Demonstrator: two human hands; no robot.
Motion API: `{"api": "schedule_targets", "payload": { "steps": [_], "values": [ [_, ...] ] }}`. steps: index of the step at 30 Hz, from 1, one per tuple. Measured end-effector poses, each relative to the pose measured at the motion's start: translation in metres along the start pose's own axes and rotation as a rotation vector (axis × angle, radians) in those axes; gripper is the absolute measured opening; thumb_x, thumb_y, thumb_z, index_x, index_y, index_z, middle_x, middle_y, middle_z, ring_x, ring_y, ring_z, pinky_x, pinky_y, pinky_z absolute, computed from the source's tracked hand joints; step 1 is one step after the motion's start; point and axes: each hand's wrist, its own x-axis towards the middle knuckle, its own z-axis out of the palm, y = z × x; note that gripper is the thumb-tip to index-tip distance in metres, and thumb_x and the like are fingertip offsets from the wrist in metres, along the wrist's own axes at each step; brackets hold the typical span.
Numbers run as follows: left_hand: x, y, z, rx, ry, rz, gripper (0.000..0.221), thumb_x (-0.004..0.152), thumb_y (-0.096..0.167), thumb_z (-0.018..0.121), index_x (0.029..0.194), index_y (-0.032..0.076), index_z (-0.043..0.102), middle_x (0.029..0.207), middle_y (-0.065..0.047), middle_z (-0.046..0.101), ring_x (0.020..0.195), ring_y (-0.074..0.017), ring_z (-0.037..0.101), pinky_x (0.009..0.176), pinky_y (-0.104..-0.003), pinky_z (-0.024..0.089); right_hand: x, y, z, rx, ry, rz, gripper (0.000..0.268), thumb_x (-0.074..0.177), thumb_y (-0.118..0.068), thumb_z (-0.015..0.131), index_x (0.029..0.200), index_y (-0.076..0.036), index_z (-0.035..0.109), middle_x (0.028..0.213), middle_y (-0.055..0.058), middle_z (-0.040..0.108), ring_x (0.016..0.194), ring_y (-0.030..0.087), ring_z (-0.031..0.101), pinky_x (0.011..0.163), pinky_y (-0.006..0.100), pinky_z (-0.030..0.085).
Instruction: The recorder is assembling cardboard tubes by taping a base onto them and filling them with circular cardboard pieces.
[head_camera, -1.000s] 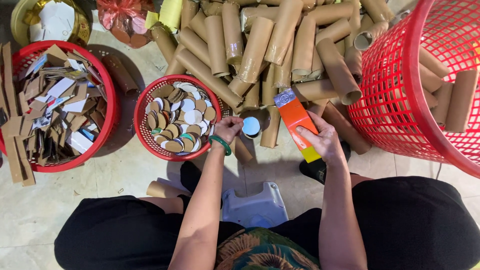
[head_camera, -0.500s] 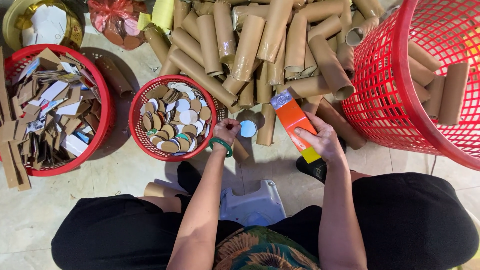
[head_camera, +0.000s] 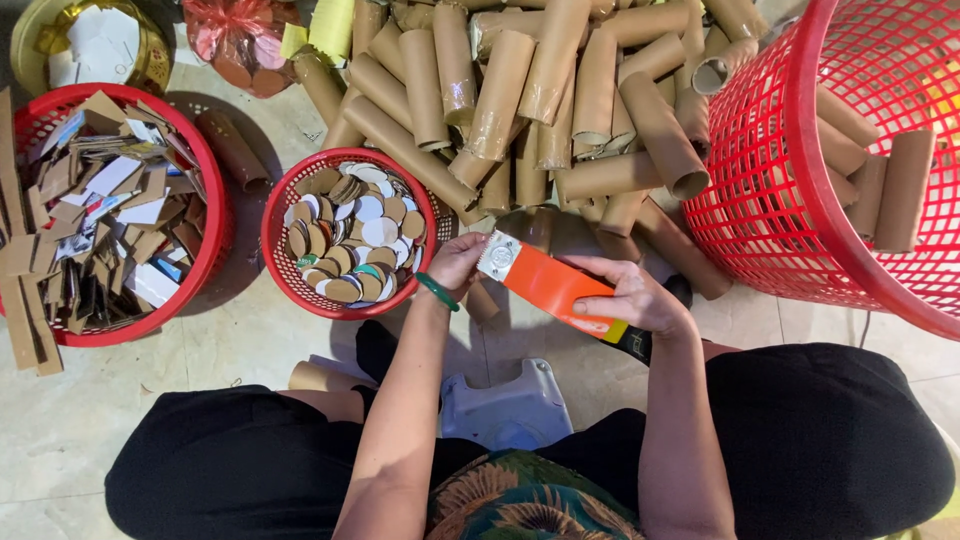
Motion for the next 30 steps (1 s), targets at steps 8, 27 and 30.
{"api": "schedule_targets", "payload": {
  "steps": [8,27,30],
  "values": [
    [-0.027,0.071,0.019,0.615,0.618,0.029,0.022,0.091,0.028,0.075,0.094,0.007,0.08,0.078,-0.006,0.074,0.066,-0.0139,0.065,0.062,-0.031,0.054,-0.031,0.005,-0.038,0.001,0.031,0.223,0.069,0.078,-0.011,0.082,0.143,-0.002,0.062,0.11,0.008,0.074,0.09,0.014,0.062,0.078,0.031,0.051],
    [0.087,-0.079,-0.09,1.646,0.629,0.217,0.068,0.093,0.062,0.07,0.123,0.001,0.069,0.107,-0.024,0.072,0.111,-0.0418,0.061,0.099,-0.048,0.048,0.048,0.057,0.007,-0.734,0.165,0.35,0.085,0.064,-0.064,0.076,0.141,-0.029,0.062,0.115,0.018,0.076,0.107,0.032,0.074,0.099,0.04,0.056],
    [0.037,-0.03,-0.016,1.029,0.609,0.003,0.054,0.102,0.059,0.05,0.127,0.02,0.077,0.126,-0.017,0.076,0.115,-0.0321,0.073,0.105,-0.041,0.057,0.05,0.061,0.01,-0.77,0.125,0.452,0.085,0.066,-0.065,0.075,0.143,-0.031,0.06,0.117,0.018,0.074,0.11,0.031,0.072,0.101,0.039,0.055]
  ]
}}
